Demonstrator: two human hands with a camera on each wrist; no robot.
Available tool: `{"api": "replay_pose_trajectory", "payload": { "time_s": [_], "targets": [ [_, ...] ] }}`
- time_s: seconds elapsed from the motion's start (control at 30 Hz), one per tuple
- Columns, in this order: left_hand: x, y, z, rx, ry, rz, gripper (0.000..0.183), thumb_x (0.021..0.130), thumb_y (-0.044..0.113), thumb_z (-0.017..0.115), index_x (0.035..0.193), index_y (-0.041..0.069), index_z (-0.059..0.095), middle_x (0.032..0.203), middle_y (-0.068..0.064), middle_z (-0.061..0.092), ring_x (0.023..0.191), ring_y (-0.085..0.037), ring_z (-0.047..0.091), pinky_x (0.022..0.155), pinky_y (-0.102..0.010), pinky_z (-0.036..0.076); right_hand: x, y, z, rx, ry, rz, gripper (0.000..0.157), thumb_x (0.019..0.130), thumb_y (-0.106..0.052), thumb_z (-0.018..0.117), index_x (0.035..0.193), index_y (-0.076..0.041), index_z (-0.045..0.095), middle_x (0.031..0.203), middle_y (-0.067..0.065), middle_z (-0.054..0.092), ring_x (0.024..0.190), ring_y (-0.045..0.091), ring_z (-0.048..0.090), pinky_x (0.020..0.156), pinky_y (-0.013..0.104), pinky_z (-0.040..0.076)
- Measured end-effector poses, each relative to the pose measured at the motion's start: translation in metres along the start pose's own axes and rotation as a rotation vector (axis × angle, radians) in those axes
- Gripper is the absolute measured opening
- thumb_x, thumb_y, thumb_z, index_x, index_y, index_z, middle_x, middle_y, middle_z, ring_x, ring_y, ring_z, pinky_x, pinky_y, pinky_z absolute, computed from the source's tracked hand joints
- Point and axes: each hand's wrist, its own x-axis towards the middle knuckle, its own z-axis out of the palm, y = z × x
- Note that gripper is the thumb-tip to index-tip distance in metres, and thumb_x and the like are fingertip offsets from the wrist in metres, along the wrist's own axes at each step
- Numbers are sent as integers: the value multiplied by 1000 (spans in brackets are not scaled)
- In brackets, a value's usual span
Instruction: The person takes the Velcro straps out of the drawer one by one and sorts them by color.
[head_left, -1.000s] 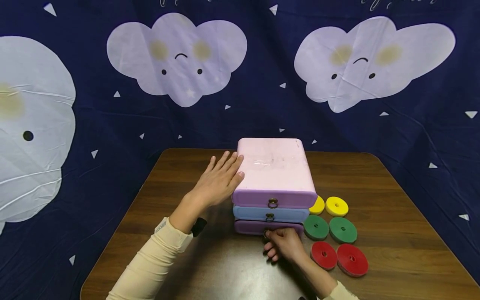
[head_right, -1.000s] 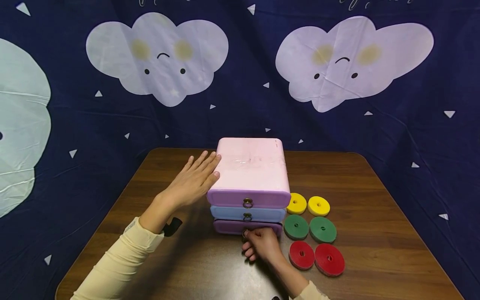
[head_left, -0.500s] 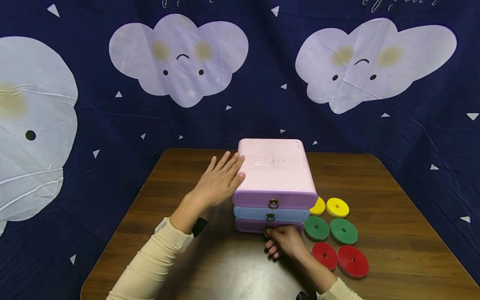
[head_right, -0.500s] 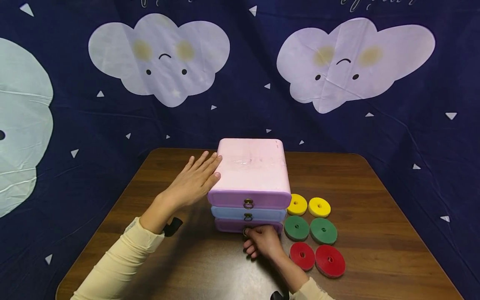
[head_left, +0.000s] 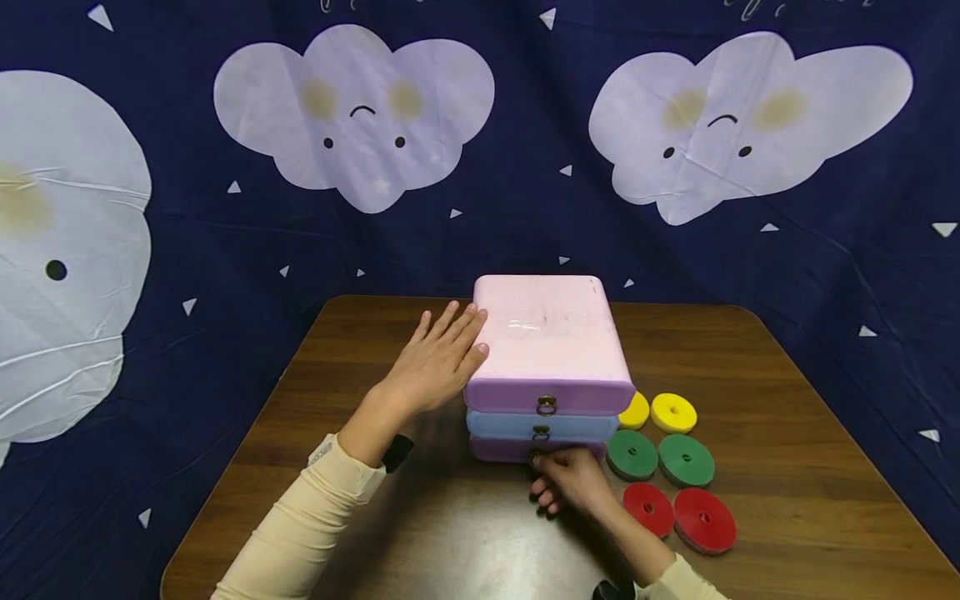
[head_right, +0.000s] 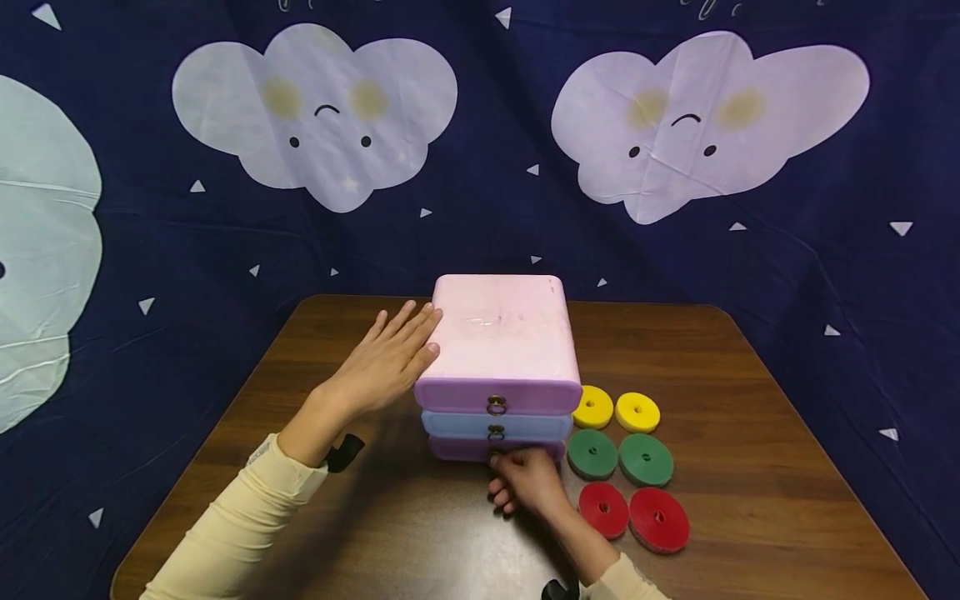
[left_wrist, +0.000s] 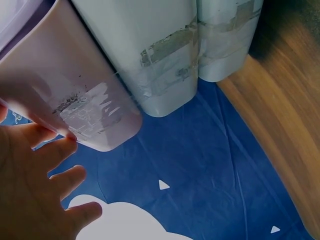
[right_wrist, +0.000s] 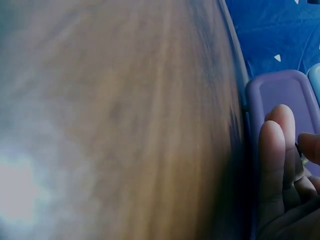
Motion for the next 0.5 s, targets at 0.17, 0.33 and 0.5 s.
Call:
{"api": "replay_pose_trajectory", "payload": {
  "time_s": [0.17,0.33,0.5],
  "targets": [
    [1,-3,0,4,7,-12,58,102,50,14,153,23,10,160,2,11,149,-19,-1,120,-51,2,-6,-3,-2,-67,-4,-50,34,93,-24,57,96,9,64,68,8,71,49,10,63,49,36,56],
    [-1,-6,2,-18,20,-22,58,102,49,16,153,21,11,160,1,11,149,-20,0,120,-52,3,-19,-11,-7,-117,4,-96,32,92,-22,59,103,7,66,71,10,71,51,13,64,48,35,55],
    [-7,-14,4,-52,35,-49,61,102,50,15,153,17,13,160,2,8,149,-19,-1,120,-50,1,-32,-21,-15,-141,8,-127,30,92,-20,60,106,5,65,74,13,72,54,16,65,48,32,55]
  ]
}}
